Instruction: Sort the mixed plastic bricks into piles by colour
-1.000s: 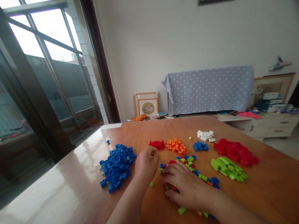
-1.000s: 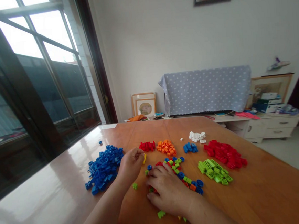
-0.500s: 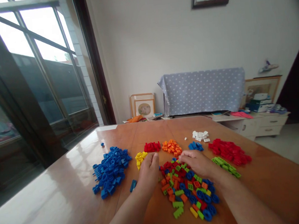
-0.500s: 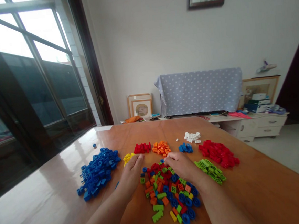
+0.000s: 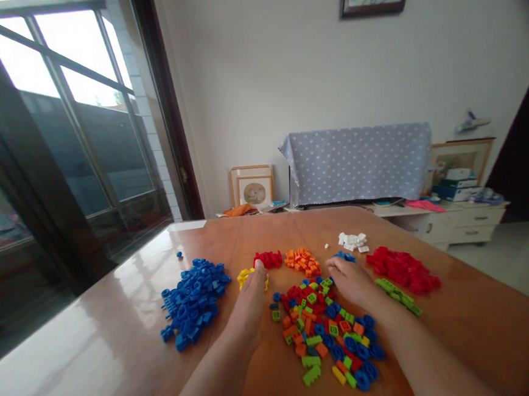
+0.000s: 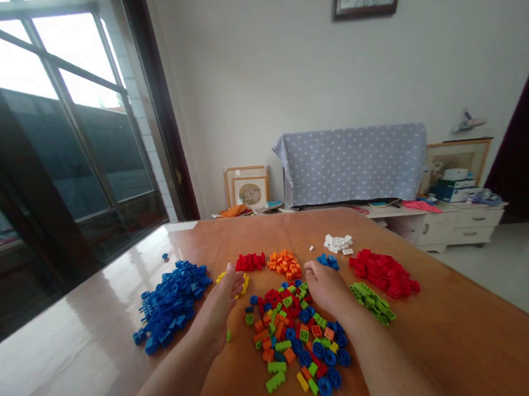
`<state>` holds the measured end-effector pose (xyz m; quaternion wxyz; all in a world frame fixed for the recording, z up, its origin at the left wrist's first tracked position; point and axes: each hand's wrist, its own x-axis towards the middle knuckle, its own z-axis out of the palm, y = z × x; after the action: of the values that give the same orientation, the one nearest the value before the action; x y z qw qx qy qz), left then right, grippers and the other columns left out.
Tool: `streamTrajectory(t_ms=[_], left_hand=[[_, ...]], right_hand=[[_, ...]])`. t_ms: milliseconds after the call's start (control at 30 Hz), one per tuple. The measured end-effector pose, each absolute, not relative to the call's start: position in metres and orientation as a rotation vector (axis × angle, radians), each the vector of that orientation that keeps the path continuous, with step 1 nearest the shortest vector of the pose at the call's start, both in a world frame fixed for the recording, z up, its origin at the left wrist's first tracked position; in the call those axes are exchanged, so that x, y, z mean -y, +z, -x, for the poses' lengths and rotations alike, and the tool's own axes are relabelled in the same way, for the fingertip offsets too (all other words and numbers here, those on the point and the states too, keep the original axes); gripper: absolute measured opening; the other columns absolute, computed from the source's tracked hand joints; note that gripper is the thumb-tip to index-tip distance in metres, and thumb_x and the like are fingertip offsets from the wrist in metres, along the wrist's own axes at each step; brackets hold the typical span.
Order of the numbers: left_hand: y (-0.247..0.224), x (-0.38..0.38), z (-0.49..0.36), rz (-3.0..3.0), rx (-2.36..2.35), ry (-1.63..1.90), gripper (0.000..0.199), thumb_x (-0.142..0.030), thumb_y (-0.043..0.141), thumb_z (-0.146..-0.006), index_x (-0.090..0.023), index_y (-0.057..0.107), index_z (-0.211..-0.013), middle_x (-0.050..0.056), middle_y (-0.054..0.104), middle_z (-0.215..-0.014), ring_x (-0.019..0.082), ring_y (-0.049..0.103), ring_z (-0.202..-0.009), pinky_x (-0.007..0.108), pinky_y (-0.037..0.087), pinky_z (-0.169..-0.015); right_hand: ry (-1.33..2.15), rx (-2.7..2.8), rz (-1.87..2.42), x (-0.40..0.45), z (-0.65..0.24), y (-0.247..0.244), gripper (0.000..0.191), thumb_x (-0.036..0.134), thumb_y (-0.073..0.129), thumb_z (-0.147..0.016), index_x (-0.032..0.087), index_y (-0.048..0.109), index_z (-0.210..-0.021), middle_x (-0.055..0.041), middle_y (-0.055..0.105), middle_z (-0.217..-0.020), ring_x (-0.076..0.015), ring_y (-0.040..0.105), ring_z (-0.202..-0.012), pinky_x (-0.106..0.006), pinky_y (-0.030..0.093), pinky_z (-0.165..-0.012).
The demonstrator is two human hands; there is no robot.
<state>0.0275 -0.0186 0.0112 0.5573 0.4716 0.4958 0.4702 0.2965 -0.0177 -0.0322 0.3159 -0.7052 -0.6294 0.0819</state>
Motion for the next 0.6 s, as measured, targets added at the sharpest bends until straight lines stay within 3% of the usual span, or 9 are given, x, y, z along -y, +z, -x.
streamTrajectory(t_ms=[133,300,600], left_hand=[[0.016,0.026,-0.029,-1.072,-1.154,1.065,0.072,-0.073,0.043,-0.090,-0.018,0.058,-0.134,0.013,0.050,-0.149,0.029,0.041,-0.142,0.045,0.024,-0.121],[0.016,0.030,-0.032,-1.067,-1.166,1.040,0.073,-0.073,0.038,-0.091,-0.017,0.058,-0.134,0.014,0.050,-0.149,0.029,0.039,-0.143,0.048,0.020,-0.122],[0.021,0.035,-0.036,-1.134,-1.242,1.089,0.072,-0.077,0.039,-0.088,-0.020,0.062,-0.127,0.013,0.049,-0.150,0.032,0.035,-0.146,0.048,0.028,-0.118]], right_hand=[[0.264,1.739,1.888,0.024,-0.286,-0.029,0.032,0.029,0.042,-0.094,0.022,0.068,-0.110,-0.0092,0.075,-0.105,-0.0234,0.067,-0.099,-0.029,0.044,-0.080],[0.336,1.676,1.891,0.025,-0.284,-0.024,0.027,0.026,0.047,-0.088,0.023,0.072,-0.097,-0.0044,0.076,-0.094,-0.0212,0.067,-0.089,-0.028,0.043,-0.073],[0.385,1.714,1.702,0.024,-0.279,-0.025,0.032,0.030,0.043,-0.091,0.022,0.072,-0.102,-0.0052,0.076,-0.102,-0.0228,0.067,-0.096,-0.031,0.045,-0.081]])
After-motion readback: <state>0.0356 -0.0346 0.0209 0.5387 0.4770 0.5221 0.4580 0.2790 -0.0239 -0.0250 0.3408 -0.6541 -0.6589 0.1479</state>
